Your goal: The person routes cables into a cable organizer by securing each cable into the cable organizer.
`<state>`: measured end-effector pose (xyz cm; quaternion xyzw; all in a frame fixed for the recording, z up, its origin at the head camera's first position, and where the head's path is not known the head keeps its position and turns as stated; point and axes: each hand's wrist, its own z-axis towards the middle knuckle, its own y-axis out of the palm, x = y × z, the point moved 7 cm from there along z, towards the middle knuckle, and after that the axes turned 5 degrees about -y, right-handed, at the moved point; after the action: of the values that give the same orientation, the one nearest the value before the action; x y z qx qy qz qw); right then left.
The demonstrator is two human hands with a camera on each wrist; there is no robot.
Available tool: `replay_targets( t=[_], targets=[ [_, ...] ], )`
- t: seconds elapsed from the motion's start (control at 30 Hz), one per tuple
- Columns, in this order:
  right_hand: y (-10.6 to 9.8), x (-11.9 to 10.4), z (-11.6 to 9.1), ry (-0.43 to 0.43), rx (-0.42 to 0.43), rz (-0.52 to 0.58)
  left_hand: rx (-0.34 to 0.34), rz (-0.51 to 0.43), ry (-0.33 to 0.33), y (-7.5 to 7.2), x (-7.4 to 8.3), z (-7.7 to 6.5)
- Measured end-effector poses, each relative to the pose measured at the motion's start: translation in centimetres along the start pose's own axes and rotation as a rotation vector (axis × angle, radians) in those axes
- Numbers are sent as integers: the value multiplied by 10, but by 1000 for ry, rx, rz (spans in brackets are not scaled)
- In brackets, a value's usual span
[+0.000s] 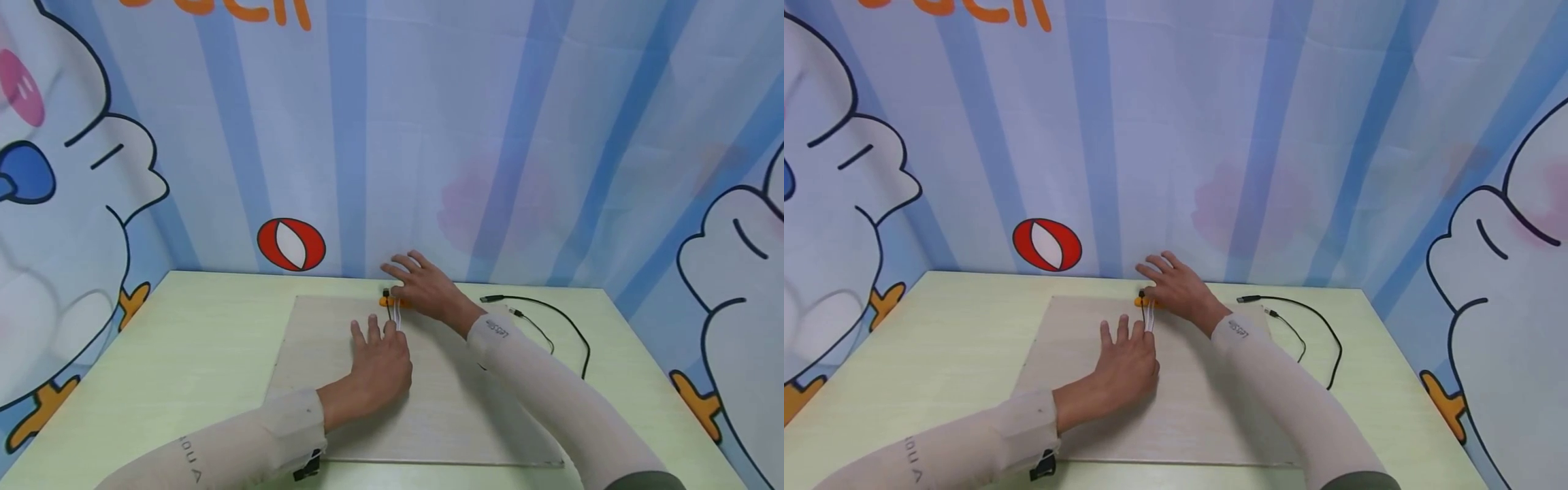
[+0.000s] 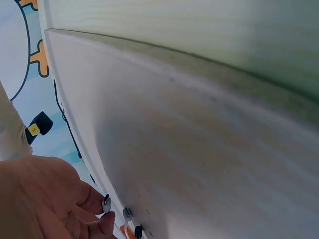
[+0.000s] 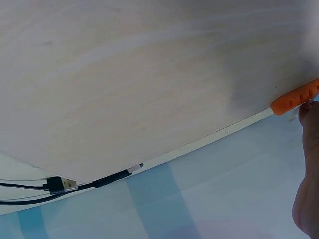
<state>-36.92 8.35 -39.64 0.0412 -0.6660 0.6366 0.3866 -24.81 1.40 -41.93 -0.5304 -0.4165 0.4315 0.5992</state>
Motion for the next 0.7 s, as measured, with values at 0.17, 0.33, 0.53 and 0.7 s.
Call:
replay_targets(
  t=[0.17,0.33,0.53,0.7],
  targets=[
    [2,0,-1,3,12,12,7,7,10,1,1,0],
    [2,0,-2,-3,13,0,15,16,29,2,2,-1],
    [1,1,1,-13,-9,-44,12,26,45,2,5,-1],
    [0,1,5,-22,-40,-92,20,35,63,0,8,1]
  ],
)
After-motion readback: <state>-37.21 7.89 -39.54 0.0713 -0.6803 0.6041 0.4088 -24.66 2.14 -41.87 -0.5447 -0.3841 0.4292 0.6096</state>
